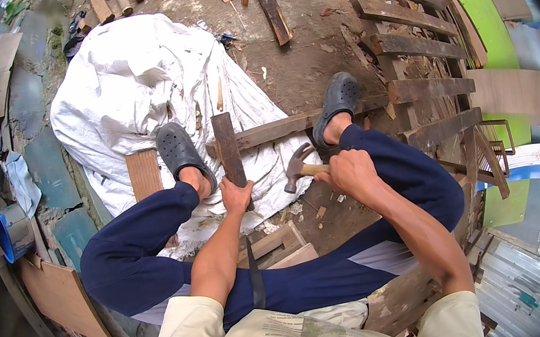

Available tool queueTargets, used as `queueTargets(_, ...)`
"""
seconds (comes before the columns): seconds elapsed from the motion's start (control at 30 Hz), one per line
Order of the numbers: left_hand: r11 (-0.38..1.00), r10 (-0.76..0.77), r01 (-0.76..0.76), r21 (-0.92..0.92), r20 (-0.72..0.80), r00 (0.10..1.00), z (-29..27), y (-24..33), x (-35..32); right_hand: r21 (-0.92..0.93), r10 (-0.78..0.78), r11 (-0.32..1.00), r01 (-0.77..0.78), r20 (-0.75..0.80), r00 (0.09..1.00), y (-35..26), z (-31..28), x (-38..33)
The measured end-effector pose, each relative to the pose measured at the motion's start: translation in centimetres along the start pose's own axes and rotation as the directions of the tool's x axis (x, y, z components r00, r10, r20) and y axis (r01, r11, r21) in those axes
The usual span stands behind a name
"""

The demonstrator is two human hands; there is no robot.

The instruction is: The person sits on the ground and uses a hammer to pry apart wooden pallet slats. They repeatedly strike the joints to separate the boards, then place the separated pieces aside.

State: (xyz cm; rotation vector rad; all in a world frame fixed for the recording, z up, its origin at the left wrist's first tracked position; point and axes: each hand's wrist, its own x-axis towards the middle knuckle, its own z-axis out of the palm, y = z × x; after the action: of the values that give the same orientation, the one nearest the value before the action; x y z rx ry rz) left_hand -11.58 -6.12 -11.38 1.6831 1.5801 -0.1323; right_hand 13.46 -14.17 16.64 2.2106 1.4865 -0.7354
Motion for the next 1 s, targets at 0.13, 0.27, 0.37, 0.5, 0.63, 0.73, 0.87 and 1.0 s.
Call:
queueTargets(0.13, 0.985, -0.037, 0.011, 0.171, 0.149, 0.988, -2.0, 1.4, -0.1, -0.014, 0.063, 0.998, -0.062, 0.065, 0.996, 1.1, -2.1, -5.3)
queueTargets(0.27, 0.966, -0.061, 0.000, 0.259, 0.227, 0.972, -3.3, 2.4, -0.1, 0.049, 0.110, 0.993, -0.110, 0.000, 0.994, 2.5, -0.5, -7.1)
queueTargets(0.37, 0.964, 0.007, -0.082, 0.254, 0.284, 0.959, -4.3, 2.6, -1.9, 0.107, 0.132, 0.986, -0.125, -0.065, 0.989, 2.6, 1.5, -6.7)
queueTargets(0.5, 0.816, 0.316, -0.451, 0.362, 0.375, 0.872, -4.7, 1.2, -5.0, 0.131, 0.170, 0.979, -0.158, -0.085, 0.982, 3.1, 1.1, -6.1)
queueTargets(0.63, 0.617, 0.362, -0.618, 0.486, 0.523, 0.772, -2.9, 1.0, -3.1, 0.183, 0.250, 0.958, -0.222, -0.144, 0.958, 3.3, -0.3, -7.5)
queueTargets(0.73, 0.614, 0.307, -0.605, 0.507, 0.553, 0.775, -1.8, 1.2, -2.0, 0.193, 0.246, 0.956, -0.220, -0.125, 0.961, 3.7, -0.4, -8.6)
queueTargets(0.87, 0.693, 0.458, -0.589, 0.415, 0.378, 0.805, -1.9, 4.5, -0.1, 0.139, 0.203, 0.973, -0.186, -0.123, 0.971, 3.9, 1.8, -7.5)
queueTargets(1.0, 0.620, 0.670, -0.670, 0.408, 0.170, 0.723, -2.3, 8.5, 1.6, 0.176, 0.096, 0.979, -0.100, 0.031, 0.995, 4.3, 5.4, -3.8)
